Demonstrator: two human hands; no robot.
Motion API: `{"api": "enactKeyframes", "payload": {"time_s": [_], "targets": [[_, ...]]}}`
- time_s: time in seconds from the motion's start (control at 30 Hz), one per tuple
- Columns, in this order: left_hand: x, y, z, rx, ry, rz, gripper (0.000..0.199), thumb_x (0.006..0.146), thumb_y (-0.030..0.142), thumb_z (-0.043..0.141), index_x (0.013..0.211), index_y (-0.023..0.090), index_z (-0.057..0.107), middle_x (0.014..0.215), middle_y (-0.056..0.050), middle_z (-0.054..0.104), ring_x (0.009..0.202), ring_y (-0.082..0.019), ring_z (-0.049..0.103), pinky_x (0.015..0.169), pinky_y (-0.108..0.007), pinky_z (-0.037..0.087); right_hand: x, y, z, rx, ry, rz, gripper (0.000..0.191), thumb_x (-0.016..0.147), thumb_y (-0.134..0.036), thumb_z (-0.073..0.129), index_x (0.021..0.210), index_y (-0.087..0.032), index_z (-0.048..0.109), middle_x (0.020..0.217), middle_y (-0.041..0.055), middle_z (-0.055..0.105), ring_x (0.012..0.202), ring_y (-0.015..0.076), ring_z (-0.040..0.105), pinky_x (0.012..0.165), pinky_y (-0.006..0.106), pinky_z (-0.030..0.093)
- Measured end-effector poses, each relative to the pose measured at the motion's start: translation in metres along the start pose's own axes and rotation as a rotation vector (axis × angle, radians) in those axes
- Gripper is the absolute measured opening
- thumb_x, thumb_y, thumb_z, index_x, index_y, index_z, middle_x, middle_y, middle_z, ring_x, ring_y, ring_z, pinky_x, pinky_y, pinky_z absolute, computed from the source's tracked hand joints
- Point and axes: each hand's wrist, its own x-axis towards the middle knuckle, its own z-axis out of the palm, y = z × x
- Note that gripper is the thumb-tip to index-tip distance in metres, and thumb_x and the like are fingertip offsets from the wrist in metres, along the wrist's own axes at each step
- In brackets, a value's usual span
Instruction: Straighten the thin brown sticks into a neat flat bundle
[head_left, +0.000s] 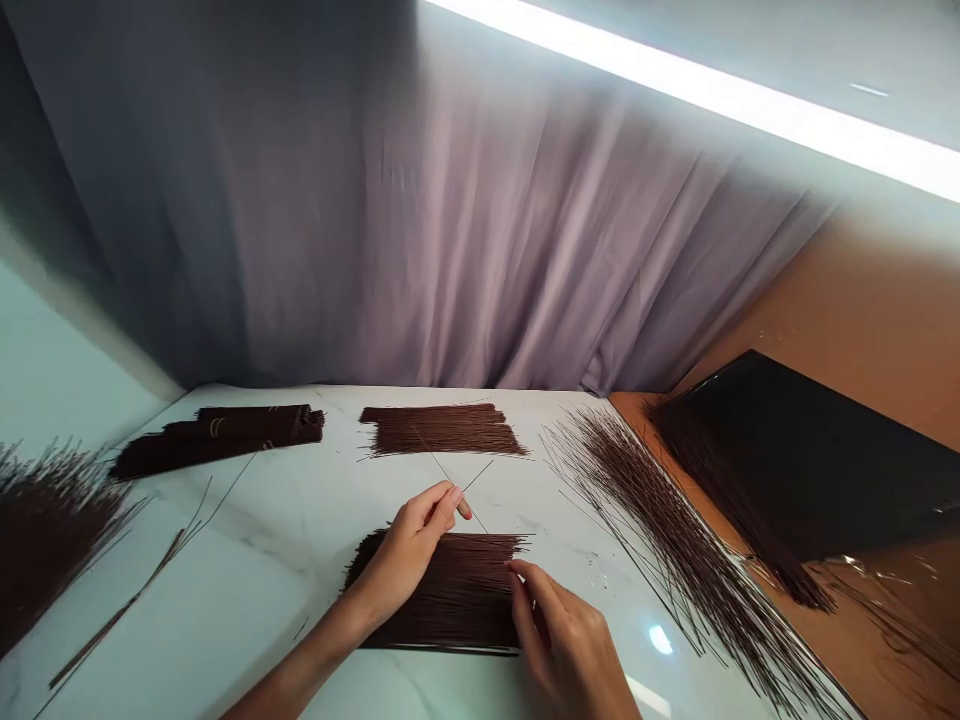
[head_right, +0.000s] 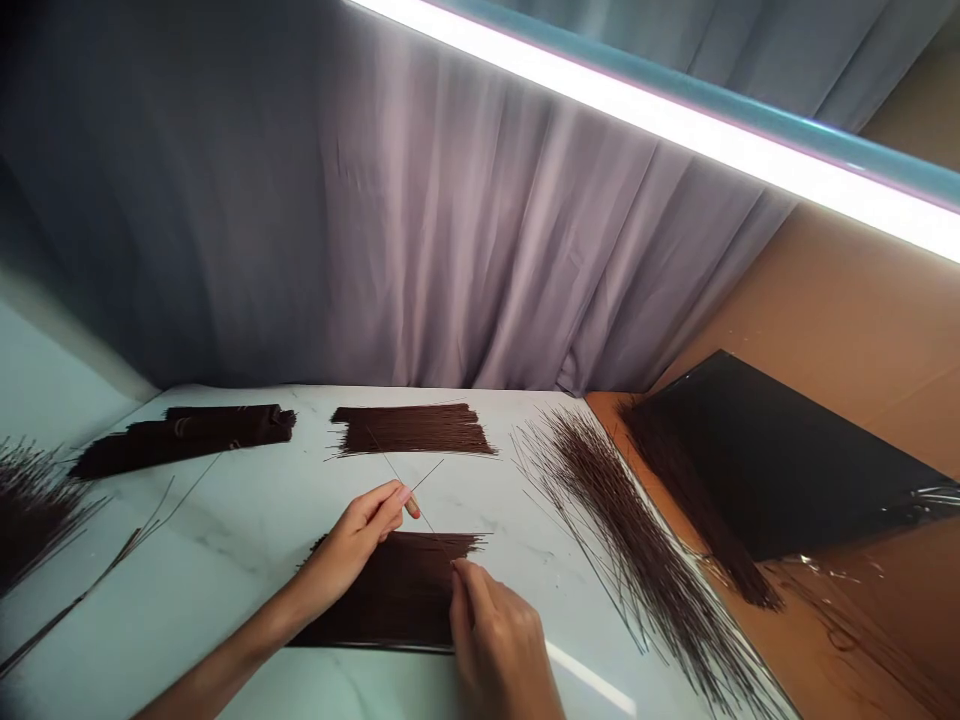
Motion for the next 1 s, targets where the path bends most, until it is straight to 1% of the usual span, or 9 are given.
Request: {"api": "enactKeyframes", "payload": {"time_s": [0.1, 0.2, 0.33, 0.5, 0.57, 0.63, 0.7, 0.83, 1.0], "targets": [[0.0, -0.0007, 0.0024, 0.001, 0.025, 0.001, 0.04, 0.101, 0.054, 0.044, 0.082, 0.023, 0.059, 0.066, 0.006, 0.033, 0.063, -0.015, 0.032, 0.06, -0.027, 0.028, 0.0002, -0.0025, -0.0003, -0.004, -0.049, -0.008, 0.021, 0.107, -0.025, 0.038, 0.11, -0.021, 0.058, 0.074, 0.0022, 0.071, 0.054, 0.0155, 0.065, 0.048, 0.025, 0.042], [0.0009, -0.0039, 0.0041, -0.016, 0.035, -0.007, 0.038, 0.1, 0.055, 0.047, 0.085, 0.022, 0.06, 0.066, 0.006, 0.031, 0.062, -0.014, 0.029, 0.058, -0.026, 0.026, -0.0004, -0.0032, 0.0014, 0.012, -0.055, -0.022, 0.019, 0.106, -0.023, 0.037, 0.112, -0.021, 0.056, 0.073, 0.0013, 0.07, 0.052, 0.0148, 0.064, 0.048, 0.025, 0.041], [0.0021, -0.0079, 0.0051, -0.056, 0.036, -0.01, 0.038, 0.099, 0.056, 0.049, 0.084, 0.022, 0.057, 0.065, 0.007, 0.026, 0.06, -0.013, 0.023, 0.055, -0.026, 0.021, -0.0007, -0.0038, 0.0028, 0.033, -0.075, -0.014, 0.019, 0.106, -0.022, 0.037, 0.115, -0.021, 0.054, 0.074, 0.0008, 0.069, 0.053, 0.0144, 0.063, 0.049, 0.025, 0.041], [0.0028, -0.0083, 0.0051, -0.059, 0.055, -0.022, 0.038, 0.097, 0.056, 0.052, 0.083, 0.021, 0.056, 0.063, 0.008, 0.027, 0.057, -0.012, 0.019, 0.052, -0.026, 0.016, 0.0019, -0.0061, 0.0011, 0.051, -0.014, -0.031, 0.02, 0.107, -0.023, 0.036, 0.113, -0.02, 0.055, 0.071, 0.0003, 0.067, 0.05, 0.0132, 0.061, 0.046, 0.023, 0.039], [0.0037, -0.0075, 0.0048, -0.04, 0.067, -0.023, 0.039, 0.097, 0.056, 0.052, 0.081, 0.021, 0.056, 0.06, 0.009, 0.026, 0.055, -0.011, 0.02, 0.051, -0.025, 0.018, 0.0037, -0.0072, -0.0006, 0.049, -0.018, -0.048, 0.019, 0.107, -0.021, 0.036, 0.113, -0.019, 0.054, 0.07, -0.0002, 0.067, 0.049, 0.0129, 0.06, 0.047, 0.023, 0.041], [0.0048, -0.0066, 0.0043, -0.003, 0.09, -0.007, 0.039, 0.097, 0.054, 0.054, 0.079, 0.02, 0.057, 0.055, 0.009, 0.029, 0.054, -0.011, 0.027, 0.052, -0.024, 0.023, 0.0056, -0.0082, -0.0028, 0.038, -0.041, -0.062, 0.018, 0.107, -0.02, 0.037, 0.113, -0.018, 0.054, 0.069, -0.0004, 0.066, 0.049, 0.0129, 0.06, 0.048, 0.023, 0.042], [0.0056, -0.0054, 0.0038, 0.016, 0.111, -0.016, 0.04, 0.096, 0.054, 0.056, 0.076, 0.019, 0.058, 0.054, 0.008, 0.036, 0.054, -0.011, 0.034, 0.052, -0.023, 0.026, 0.0068, -0.0087, -0.0046, 0.03, -0.067, -0.069, 0.017, 0.107, -0.019, 0.038, 0.112, -0.018, 0.054, 0.069, -0.0001, 0.067, 0.05, 0.0131, 0.061, 0.049, 0.022, 0.043], [0.0046, -0.0025, 0.0036, -0.038, 0.094, -0.075, 0.042, 0.095, 0.056, 0.055, 0.077, 0.019, 0.06, 0.062, 0.005, 0.046, 0.048, -0.009, 0.03, 0.045, -0.022, 0.02, 0.006, -0.0078, -0.004, 0.037, -0.034, -0.077, 0.019, 0.107, -0.021, 0.036, 0.114, -0.019, 0.054, 0.069, 0.0002, 0.066, 0.051, 0.014, 0.062, 0.05, 0.023, 0.044], [0.0018, 0.0, 0.0034, -0.022, 0.092, -0.026, 0.041, 0.097, 0.052, 0.054, 0.077, 0.017, 0.062, 0.065, 0.005, 0.047, 0.049, -0.008, 0.03, 0.047, -0.022, 0.023, 0.0027, -0.0038, 0.0007, 0.039, -0.015, -0.072, 0.02, 0.107, -0.021, 0.036, 0.116, -0.019, 0.054, 0.071, 0.0009, 0.066, 0.053, 0.0149, 0.061, 0.051, 0.025, 0.042]]}}
